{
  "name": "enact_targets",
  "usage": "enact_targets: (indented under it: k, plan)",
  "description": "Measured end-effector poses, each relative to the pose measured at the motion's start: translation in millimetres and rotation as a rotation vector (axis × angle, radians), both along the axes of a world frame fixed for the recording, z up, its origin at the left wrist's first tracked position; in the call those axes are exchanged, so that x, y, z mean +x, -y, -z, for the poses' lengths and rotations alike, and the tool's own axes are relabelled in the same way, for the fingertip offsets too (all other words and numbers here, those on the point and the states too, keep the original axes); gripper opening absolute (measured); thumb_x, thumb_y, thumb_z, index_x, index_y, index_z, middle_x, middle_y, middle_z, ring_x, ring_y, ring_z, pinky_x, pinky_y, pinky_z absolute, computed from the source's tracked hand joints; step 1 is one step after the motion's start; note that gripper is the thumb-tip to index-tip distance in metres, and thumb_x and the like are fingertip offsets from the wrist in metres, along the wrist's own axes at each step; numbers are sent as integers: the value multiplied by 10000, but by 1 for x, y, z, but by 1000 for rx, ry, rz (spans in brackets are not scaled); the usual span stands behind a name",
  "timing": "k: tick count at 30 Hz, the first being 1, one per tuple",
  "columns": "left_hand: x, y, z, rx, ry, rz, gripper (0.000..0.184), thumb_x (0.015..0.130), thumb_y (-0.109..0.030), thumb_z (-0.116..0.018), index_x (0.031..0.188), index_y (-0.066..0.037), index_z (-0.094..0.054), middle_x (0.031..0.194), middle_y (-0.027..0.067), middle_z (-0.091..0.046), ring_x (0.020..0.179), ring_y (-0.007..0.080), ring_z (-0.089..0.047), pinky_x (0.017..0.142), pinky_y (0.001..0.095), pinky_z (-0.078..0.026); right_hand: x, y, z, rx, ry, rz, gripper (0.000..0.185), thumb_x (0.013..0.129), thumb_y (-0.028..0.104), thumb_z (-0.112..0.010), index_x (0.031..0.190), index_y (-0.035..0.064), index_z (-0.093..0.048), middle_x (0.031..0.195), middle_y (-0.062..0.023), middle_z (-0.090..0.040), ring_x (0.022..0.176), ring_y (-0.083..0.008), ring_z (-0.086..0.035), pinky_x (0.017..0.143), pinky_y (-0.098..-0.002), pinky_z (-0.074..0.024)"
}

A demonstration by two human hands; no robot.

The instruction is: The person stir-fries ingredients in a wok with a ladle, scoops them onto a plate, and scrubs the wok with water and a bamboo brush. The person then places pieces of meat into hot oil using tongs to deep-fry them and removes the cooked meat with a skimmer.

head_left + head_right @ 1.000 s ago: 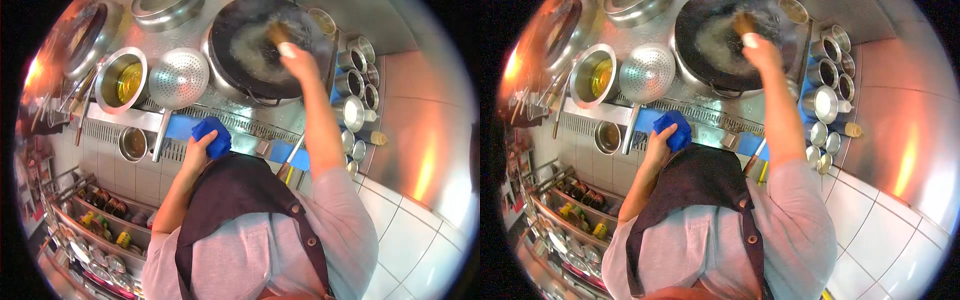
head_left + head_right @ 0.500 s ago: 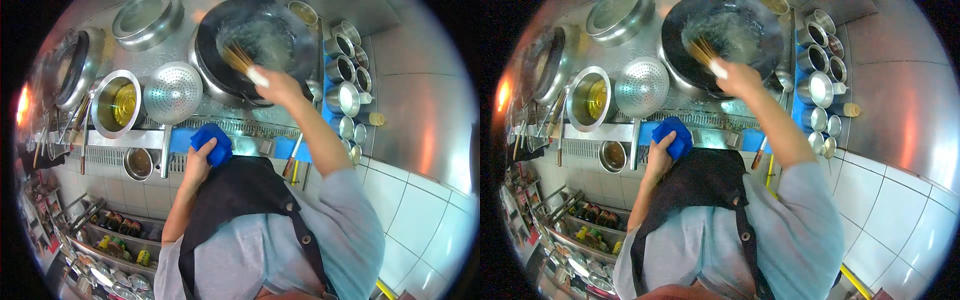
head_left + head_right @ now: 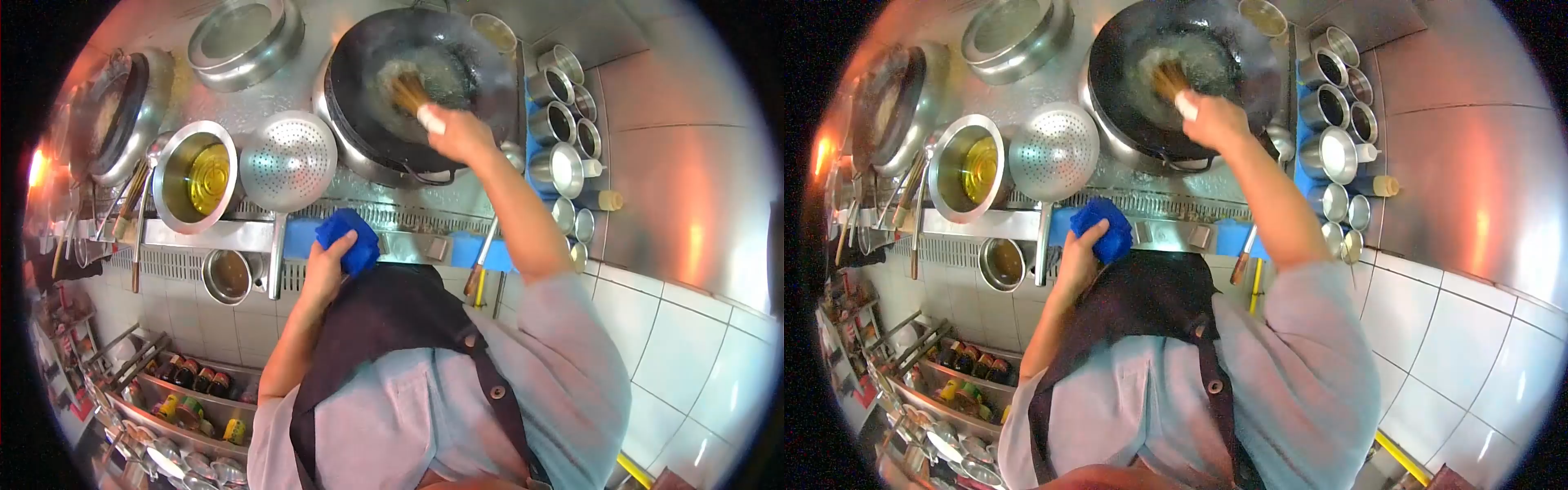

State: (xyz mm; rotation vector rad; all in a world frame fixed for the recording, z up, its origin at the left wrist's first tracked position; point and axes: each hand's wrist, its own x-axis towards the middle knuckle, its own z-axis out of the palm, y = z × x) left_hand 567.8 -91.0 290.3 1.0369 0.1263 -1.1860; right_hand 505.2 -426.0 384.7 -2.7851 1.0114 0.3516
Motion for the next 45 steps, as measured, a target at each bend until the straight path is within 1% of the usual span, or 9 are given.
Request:
enact_targets:
  k: [3, 9, 14, 19, 24, 31, 36, 42, 45]
  plan:
    - [7, -8, -6, -21, 34, 7, 396, 952, -129, -681, 1297, 33, -571, 1138, 139, -682, 964, 247, -706, 838, 386, -599, -43, 4, -9, -9, -145, 23, 631, 821, 349, -659, 1435, 434, -540, 1177, -132, -732, 1081, -360, -699, 952, -459, -545]
    - [11, 8, 6, 1, 15, 76, 382, 941, -115, -655, 1280, 50, -594, 1152, 152, -688, 1023, 280, -698, 926, 410, -572, -7, 109, 41, -78, 301, 236, 581, 791, 406, -733, 1343, 248, -648, 1162, -133, -739, 1084, -312, -709, 951, -447, -542]
    - [3, 53, 21, -77, -11, 99, 374, 1006, -219, -635, 1287, 14, -553, 1161, 153, -670, 1070, 298, -684, 901, 469, -582, 43, 1, 70, 133, 333, 175, 646, 796, 435, -704, 1403, 247, -584, 1151, -184, -727, 1050, -380, -701, 914, -454, -556]
    - [-6, 102, 6, -136, -112, 208, 564, 1052, -464, -524, 1400, -30, -430, 1259, 166, -623, 1107, 342, -667, 825, 576, -600, -77, -46, -22, 211, 32, 33, 620, 838, 396, -687, 1441, 310, -569, 1226, -146, -712, 1079, -338, -698, 952, -412, -538]
    - [-11, 157, 15, -120, -98, 336, 568, 1030, -513, -548, 1370, -66, -459, 1240, 127, -642, 1109, 318, -663, 790, 553, -610, -166, 21, -66, 47, 113, 355, 613, 854, 455, -682, 1432, 279, -583, 1181, -156, -727, 1103, -357, -686, 957, -418, -530]
    - [-9, 207, 55, 104, -15, 343, 295, 955, -300, -647, 1126, -69, -581, 1025, 117, -691, 848, 246, -679, 589, 364, -575, -238, -96, 110, -88, 935, 596, 690, 912, 518, -662, 1523, 251, -485, 1161, -241, -710, 1059, -455, -679, 927, -472, -544]
    - [-18, 204, 61, 38, -41, 132, 224, 927, -198, -600, 1090, -62, -530, 983, 130, -640, 830, 259, -655, 602, 368, -553, -264, -134, 180, 345, 441, 757, 742, 912, 477, -681, 1506, 77, -484, 1200, -279, -679, 1047, -431, -683, 901, -475, -531]
    - [-37, 168, 53, -24, -52, 80, 223, 916, -170, -567, 1088, -38, -512, 968, 157, -629, 827, 285, -632, 558, 366, -485, -332, -151, 207, -119, 759, 718, 564, 886, 367, -725, 1285, -2, -574, 892, -185, -643, 790, -370, -651, 773, -457, -531]
    - [-68, 162, 73, -63, -85, 21, 212, 902, -163, -571, 1066, -35, -529, 958, 167, -637, 799, 286, -635, 562, 366, -494, -346, -166, 207, 467, 791, 902, 404, 864, 249, -725, 1155, 7, -583, 847, -147, -629, 760, -332, -643, 751, -431, -526]
